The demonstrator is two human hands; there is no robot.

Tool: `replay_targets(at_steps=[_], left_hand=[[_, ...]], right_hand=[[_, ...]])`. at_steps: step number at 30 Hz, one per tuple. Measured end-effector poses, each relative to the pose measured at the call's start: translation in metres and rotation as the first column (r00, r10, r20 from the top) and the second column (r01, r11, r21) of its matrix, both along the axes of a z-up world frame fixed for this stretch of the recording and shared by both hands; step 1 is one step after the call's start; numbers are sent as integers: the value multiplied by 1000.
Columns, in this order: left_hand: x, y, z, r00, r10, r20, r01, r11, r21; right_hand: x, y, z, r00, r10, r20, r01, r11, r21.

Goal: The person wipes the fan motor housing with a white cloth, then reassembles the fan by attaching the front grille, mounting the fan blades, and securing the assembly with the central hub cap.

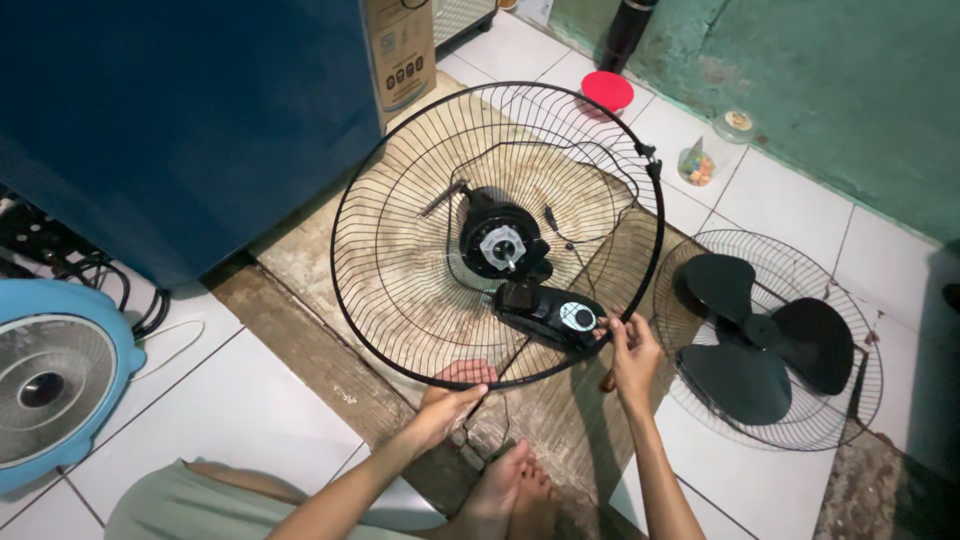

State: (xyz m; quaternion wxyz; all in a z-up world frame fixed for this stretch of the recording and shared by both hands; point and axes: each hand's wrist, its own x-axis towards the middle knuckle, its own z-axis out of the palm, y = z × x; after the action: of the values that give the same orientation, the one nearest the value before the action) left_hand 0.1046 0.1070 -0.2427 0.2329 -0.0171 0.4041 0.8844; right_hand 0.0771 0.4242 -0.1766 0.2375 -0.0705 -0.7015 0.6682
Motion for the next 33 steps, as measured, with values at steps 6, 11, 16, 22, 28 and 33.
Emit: replay_targets(at_steps=[6,11,16,22,28,33], left_hand=[[8,7,-6,982,72,172,-63,996,-61],[1,9,-17,940,248,232,-207,960,-189],[-3,11,-23,910,305,281,-249,943,-219],[3,9,-14,910,317,266,-246,931,-270],[2,2,-18,914,351,206,-271,902,-335],[-17,-47,24,808,533,-249,-545,520,-658]], right_hand=[[5,0,1,1000,-18,-9,19,995,96],[6,-2,10,991,-129,37,120,974,194],[10,-6,33,964,-168,205,98,945,311],[-30,13,136,945,-143,-293,311,671,673],[-97,5,221,975,49,-219,113,736,668],[-100,3,222,968,-25,-251,194,708,679]])
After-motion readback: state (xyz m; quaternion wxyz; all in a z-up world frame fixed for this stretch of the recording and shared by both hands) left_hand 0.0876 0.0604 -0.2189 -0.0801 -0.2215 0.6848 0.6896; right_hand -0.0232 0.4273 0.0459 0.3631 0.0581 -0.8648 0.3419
